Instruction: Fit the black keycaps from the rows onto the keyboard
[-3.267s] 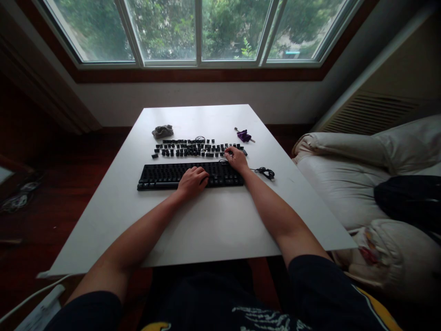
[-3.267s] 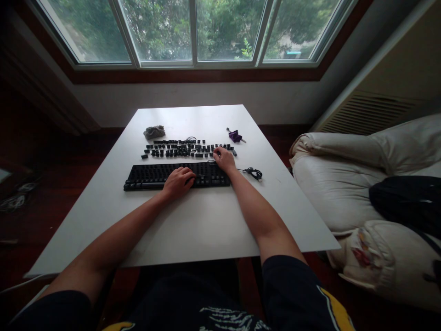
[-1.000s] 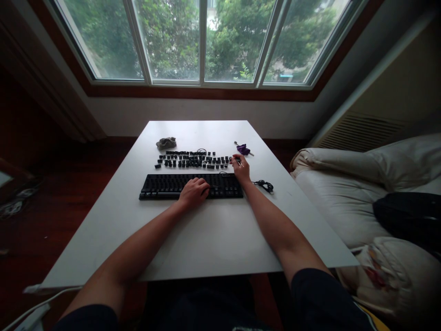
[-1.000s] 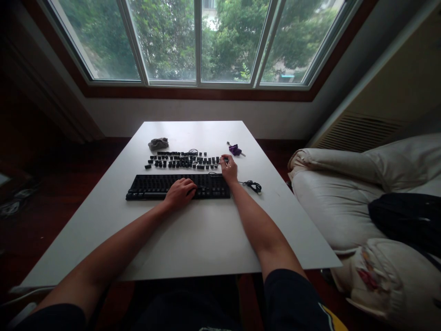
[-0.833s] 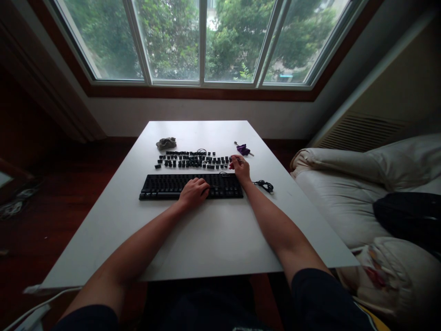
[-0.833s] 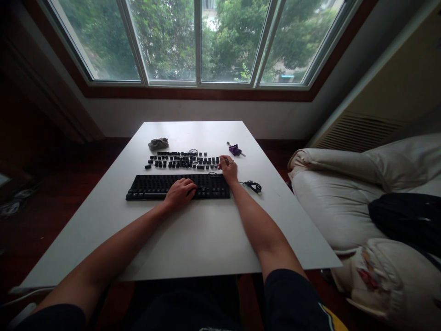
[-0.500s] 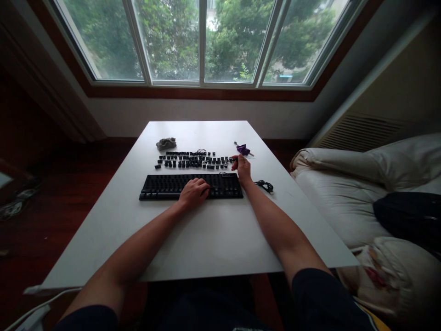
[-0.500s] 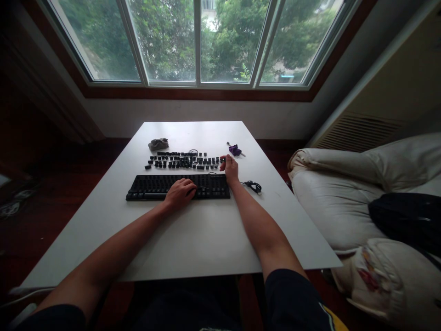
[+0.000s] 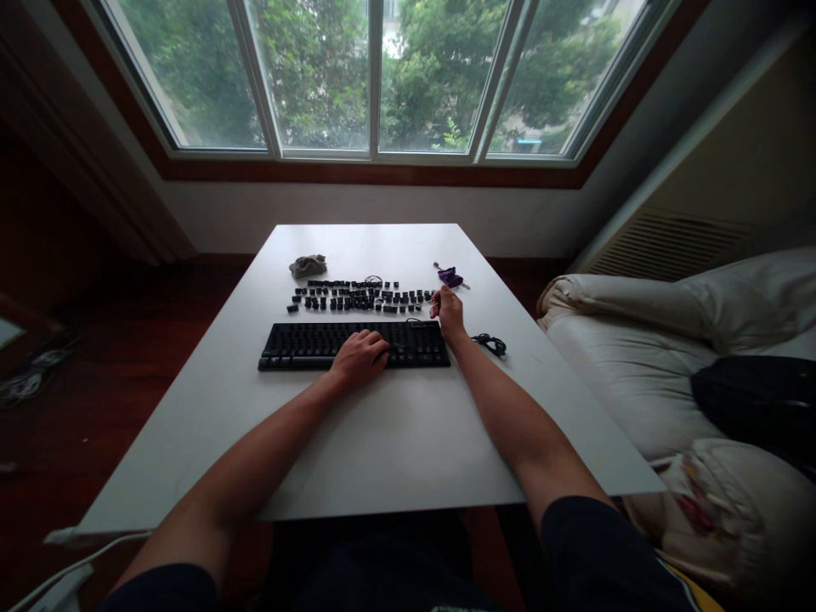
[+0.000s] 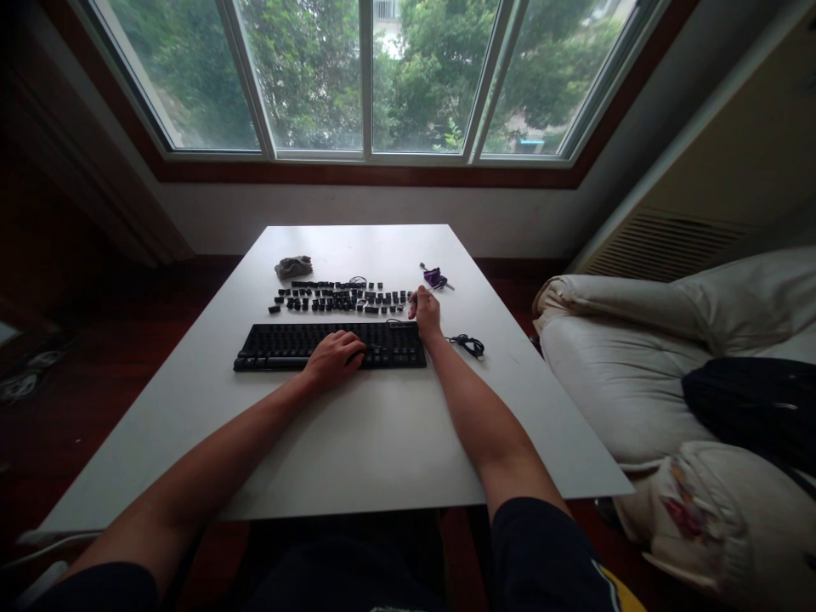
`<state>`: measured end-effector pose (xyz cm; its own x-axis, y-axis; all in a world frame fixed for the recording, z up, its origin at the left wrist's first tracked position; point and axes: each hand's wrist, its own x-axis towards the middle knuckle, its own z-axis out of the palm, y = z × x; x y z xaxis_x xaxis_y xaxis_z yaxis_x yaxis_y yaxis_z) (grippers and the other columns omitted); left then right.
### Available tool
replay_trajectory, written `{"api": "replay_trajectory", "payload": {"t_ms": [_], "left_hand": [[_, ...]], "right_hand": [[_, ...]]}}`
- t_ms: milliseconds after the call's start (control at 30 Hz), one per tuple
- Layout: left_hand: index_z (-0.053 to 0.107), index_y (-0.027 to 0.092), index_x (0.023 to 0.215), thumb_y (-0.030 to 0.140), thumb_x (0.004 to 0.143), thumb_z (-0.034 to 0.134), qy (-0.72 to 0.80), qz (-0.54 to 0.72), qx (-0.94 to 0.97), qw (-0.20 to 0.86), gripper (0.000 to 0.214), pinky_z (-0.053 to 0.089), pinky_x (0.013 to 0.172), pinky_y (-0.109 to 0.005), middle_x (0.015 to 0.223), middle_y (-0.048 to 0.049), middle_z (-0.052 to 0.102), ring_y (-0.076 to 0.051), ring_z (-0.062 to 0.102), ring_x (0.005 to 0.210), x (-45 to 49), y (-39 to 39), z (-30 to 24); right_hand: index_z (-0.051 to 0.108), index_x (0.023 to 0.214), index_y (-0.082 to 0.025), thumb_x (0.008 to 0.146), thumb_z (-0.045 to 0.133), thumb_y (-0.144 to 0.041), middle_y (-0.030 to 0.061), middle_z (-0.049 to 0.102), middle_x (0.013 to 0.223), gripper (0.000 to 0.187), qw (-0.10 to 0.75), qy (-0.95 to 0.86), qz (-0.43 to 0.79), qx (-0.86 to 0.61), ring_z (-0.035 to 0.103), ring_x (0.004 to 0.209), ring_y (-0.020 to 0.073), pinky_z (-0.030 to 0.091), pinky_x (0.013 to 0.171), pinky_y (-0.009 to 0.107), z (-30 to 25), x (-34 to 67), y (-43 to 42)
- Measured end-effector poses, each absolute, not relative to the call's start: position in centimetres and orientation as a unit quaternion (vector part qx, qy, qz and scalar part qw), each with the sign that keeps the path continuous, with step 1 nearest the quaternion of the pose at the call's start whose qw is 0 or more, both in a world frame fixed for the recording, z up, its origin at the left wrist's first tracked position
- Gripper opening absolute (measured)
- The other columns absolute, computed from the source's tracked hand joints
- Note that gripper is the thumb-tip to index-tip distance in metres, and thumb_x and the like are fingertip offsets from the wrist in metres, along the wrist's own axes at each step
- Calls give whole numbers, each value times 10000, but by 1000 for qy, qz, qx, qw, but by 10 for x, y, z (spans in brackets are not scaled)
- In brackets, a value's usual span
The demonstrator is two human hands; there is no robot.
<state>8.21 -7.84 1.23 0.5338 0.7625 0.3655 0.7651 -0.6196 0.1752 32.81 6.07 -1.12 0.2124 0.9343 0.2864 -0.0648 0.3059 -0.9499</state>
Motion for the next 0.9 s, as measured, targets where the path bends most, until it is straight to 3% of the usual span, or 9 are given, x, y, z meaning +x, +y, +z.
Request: {"api": "replay_trajectory", "payload": {"t_ms": [100,267,600,900], "left_hand": [[683,225,1058,341,934,559,-434,-205,-877,-4,210,461,904,-417,1084,-86,647,-245,557,1013,82,-79,14],[674,219,1120,371,891,619,-423,-201,-883,-17,280,483,928,-423,1123,-98,635,-257,550,1044,80,-79,15],[529,216,1384,294,885,607,-394,-188,-899,-37,511,485,997,-426,1253,-101,624,-269,535,1156,84,-80,14],[579,243,1334,281,887,604,-385,-193,-901,-54,450,495,996,-418,1260,-85,627,-263,535,1172,97,-73,10]], "right_hand": [[549,839,-229,853,526,-724,-66,469,519,495,629,-513,376,-447,454,409,106,413,425,241,-7,326,57],[593,987,-219,805,642,-591,-37,597,662,417,636,-516,374,-435,588,564,123,512,573,258,-6,325,58],[620,1029,-215,815,635,-553,-15,642,751,401,665,-446,414,-434,610,614,110,496,553,227,-3,335,66],[639,1017,-214,791,682,-520,-9,649,743,383,649,-437,477,-401,630,640,126,539,592,251,7,331,63]]}}
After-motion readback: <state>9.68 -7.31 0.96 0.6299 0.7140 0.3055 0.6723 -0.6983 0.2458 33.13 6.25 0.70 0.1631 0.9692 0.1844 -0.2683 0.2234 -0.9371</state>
